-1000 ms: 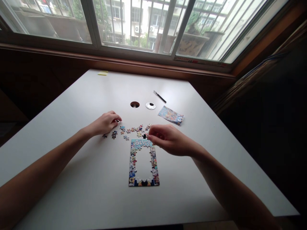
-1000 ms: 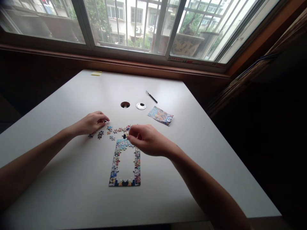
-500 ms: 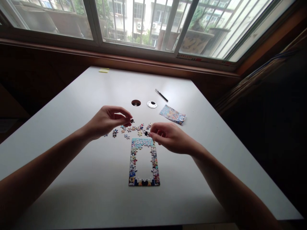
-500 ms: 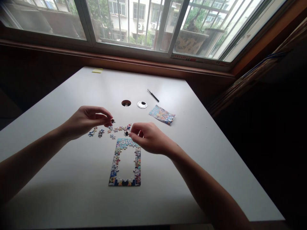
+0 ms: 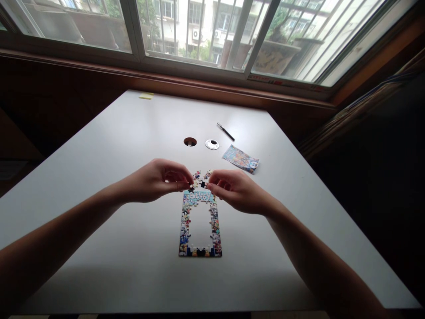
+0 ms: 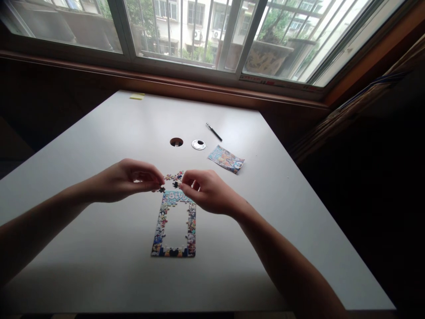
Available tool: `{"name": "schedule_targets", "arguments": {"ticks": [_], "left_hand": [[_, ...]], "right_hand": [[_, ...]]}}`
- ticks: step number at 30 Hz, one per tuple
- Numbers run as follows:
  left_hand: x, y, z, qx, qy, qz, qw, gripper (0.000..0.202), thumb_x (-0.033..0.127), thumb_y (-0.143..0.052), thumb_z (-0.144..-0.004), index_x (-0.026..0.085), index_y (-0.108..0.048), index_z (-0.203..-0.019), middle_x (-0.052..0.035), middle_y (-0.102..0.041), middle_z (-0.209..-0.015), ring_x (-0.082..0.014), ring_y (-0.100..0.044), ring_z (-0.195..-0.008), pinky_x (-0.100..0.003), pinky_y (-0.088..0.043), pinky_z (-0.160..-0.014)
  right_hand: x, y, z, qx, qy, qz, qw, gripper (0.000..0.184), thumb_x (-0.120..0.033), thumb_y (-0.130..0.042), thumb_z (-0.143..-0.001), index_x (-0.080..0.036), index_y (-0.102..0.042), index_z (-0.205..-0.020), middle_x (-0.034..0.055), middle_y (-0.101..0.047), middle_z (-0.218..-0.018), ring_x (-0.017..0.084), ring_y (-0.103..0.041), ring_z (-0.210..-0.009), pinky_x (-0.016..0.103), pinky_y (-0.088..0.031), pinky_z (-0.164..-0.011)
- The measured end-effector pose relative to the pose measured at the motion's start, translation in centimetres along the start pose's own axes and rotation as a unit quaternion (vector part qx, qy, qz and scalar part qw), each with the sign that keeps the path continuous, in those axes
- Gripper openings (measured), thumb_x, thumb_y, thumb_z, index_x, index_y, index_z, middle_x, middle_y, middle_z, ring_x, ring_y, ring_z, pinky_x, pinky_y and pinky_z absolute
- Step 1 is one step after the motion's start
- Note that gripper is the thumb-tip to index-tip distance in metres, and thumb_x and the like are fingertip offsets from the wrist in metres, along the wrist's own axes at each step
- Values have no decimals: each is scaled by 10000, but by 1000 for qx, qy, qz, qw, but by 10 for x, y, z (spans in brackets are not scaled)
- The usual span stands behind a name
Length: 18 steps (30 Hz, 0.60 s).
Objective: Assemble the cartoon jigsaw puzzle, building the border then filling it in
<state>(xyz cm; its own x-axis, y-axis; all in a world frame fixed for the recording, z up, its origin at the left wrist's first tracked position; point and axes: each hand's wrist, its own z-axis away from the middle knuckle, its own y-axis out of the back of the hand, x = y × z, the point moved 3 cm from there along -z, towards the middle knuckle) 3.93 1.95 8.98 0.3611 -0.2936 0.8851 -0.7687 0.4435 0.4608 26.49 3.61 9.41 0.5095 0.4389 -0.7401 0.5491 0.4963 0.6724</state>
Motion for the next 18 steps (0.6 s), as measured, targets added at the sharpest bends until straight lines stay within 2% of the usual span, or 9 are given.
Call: {"name": "schedule_targets", "arguments": {"ticks": [3, 5, 8, 11, 18], "left_hand": [[-13, 4, 1, -61, -4, -152, 987, 160, 266, -622, -870, 253, -780, -891, -31, -768, -850, -175, -700, -749, -272, -526, -663], [-25, 5, 2, -88, 4, -203, 975, 192, 213, -592, -863, 270, -774, -876, -16, -765, -808, -171, -691, -715, -269, -484, -646], [-40, 4, 4, -110, 24, -248, 962, 198, 145, -577, -820, 257, -739, -804, -8, -744, -749, -171, -664, -678, -266, -415, -601], [-48, 4, 5, -110, 30, -279, 953, 188, 104, -564, -782, 221, -670, -681, -16, -715, -712, -168, -630, -657, -268, -355, -562], [-52, 2, 5, -117, 42, -325, 937, 184, 91, -545, -762, 205, -616, -637, -23, -685, -693, -162, -574, -620, -281, -305, -542]], "right_hand": [[16, 7, -4, 6, -21, 73, 997, 199, -339, -554, -929, -193, -672, -862, 6, -644, -701, 115, -526, -615, 270, -361, -569], [32, 12, -7, -2, -48, 130, 990, 202, -328, -547, -928, -198, -666, -828, 22, -658, -722, 128, -525, -624, 280, -346, -572], [55, 21, -12, -30, -95, 184, 978, 194, -308, -560, -915, -203, -649, -778, 46, -676, -751, 153, -543, -659, 293, -350, -599], [69, 30, -14, -37, -132, 207, 969, 188, -279, -561, -907, -195, -632, -755, 67, -684, -759, 170, -556, -670, 309, -364, -627], [73, 40, -7, -97, -182, 210, 956, 183, -296, -544, -907, -209, -595, -755, 55, -692, -770, 180, -583, -686, 313, -392, -630]]}}
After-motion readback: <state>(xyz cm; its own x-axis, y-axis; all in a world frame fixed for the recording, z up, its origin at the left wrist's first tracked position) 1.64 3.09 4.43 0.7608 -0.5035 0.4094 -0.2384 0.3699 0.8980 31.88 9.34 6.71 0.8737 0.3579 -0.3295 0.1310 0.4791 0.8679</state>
